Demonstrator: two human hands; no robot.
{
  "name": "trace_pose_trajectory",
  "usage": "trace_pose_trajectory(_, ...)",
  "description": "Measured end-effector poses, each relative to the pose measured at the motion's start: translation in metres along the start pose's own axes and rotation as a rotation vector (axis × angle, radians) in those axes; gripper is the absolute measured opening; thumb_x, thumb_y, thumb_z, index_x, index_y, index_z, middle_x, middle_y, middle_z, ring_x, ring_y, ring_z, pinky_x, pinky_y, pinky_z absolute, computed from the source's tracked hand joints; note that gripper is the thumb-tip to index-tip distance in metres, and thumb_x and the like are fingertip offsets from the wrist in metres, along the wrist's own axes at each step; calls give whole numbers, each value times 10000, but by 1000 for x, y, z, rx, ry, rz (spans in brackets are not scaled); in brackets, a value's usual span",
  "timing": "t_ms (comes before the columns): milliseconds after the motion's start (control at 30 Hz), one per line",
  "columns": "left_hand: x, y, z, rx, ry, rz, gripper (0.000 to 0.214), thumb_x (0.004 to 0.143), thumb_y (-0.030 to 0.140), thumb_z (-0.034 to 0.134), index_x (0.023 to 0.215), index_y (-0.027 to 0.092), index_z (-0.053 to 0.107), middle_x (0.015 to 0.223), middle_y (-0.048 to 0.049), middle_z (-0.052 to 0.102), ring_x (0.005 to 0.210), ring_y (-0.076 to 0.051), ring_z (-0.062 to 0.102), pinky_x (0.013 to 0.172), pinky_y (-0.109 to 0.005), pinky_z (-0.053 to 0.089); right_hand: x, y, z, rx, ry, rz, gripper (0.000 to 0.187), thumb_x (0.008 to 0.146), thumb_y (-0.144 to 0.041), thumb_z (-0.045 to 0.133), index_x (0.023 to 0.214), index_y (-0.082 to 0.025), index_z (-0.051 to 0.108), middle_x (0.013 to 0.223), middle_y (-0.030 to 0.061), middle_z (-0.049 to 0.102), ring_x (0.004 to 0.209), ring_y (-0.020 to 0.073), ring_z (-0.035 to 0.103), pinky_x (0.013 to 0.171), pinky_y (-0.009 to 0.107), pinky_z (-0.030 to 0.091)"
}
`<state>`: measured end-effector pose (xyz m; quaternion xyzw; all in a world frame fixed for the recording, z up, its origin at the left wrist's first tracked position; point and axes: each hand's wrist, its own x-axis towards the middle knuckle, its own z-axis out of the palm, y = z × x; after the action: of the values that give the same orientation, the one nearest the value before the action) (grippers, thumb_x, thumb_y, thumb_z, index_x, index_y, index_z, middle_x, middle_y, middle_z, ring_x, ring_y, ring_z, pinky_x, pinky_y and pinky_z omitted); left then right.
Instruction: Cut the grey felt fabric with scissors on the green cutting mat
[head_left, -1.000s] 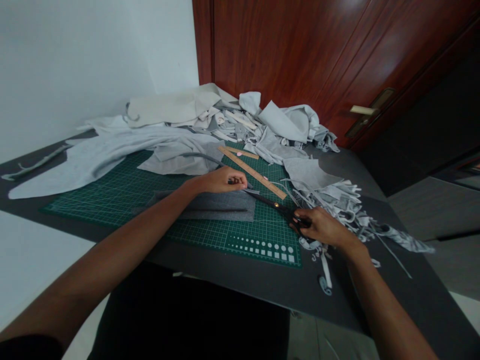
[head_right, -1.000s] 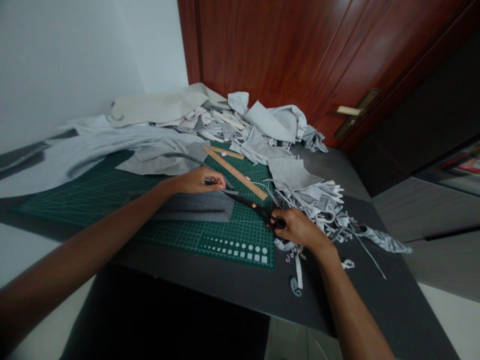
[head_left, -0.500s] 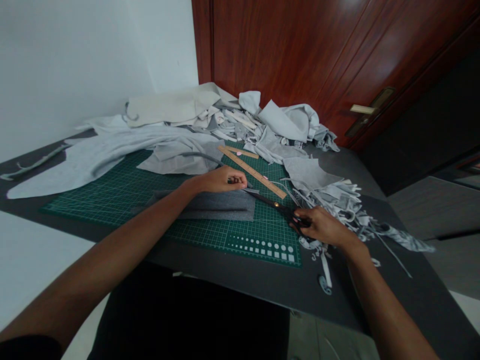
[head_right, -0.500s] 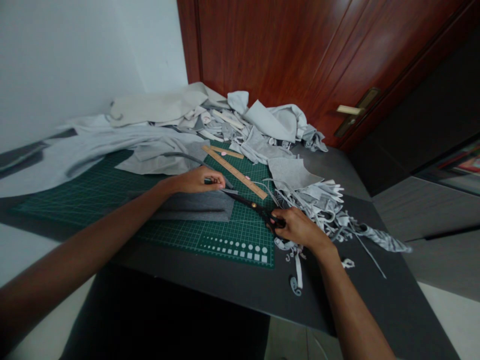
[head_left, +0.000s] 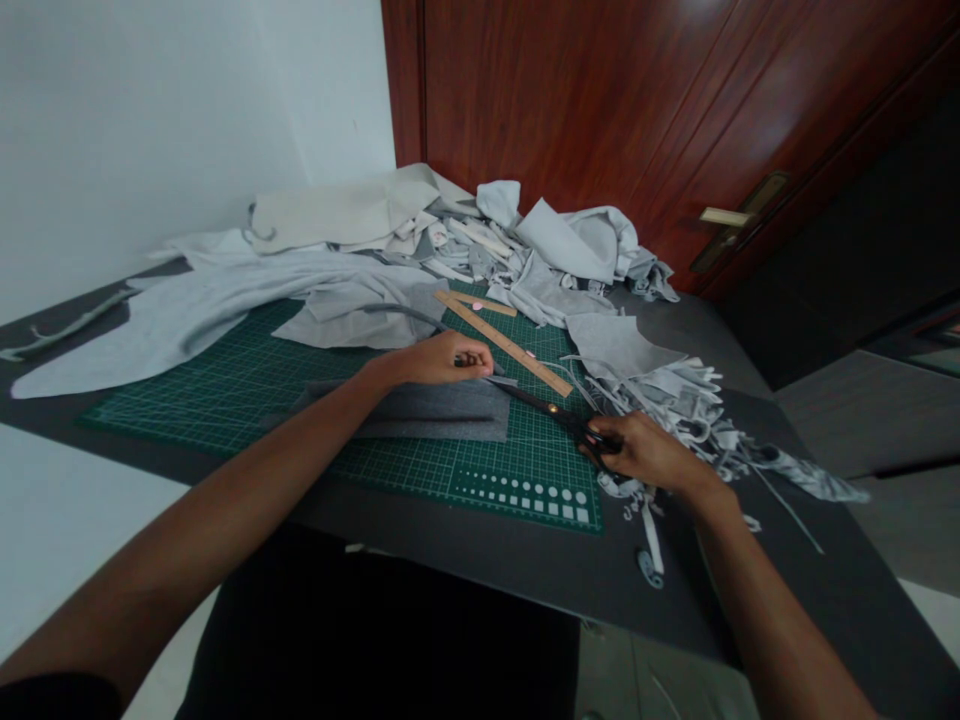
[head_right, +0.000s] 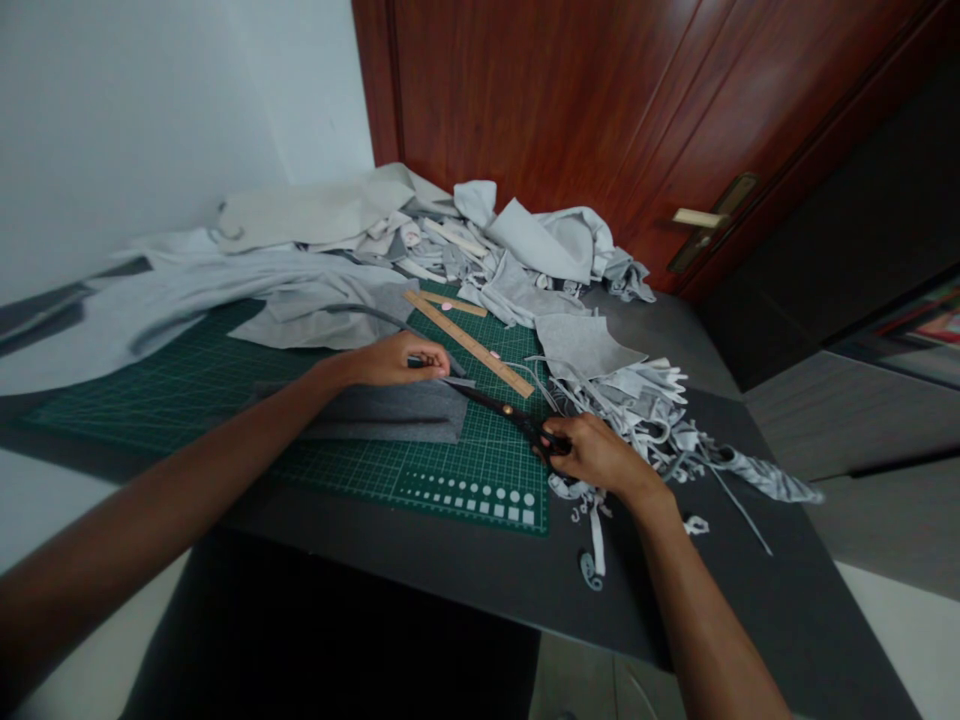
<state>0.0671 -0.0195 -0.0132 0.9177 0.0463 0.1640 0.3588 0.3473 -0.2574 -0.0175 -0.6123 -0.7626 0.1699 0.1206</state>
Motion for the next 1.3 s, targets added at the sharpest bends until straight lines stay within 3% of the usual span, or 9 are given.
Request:
trace_pose_trajectory(700, -1, 1, -1, 0, -13, 0, 177, 901, 292, 619, 916, 140, 707, 859, -65, 726, 766, -137, 643, 709, -234, 458, -1, 0, 0, -5, 7, -8, 68, 816, -182, 572, 765, -184, 617, 621, -26, 567, 533, 115, 470, 545, 240, 320)
trace_pose_trajectory(1300, -1, -6, 1, 29, 6, -8, 173, 916, 288, 595, 930, 140, 684, 877, -63, 725, 769, -129, 652, 702, -232, 453, -3, -6, -2, 12, -35, 71, 230, 820, -353, 652, 696, -194, 543, 582, -32, 521, 517, 110, 468, 495, 234, 327)
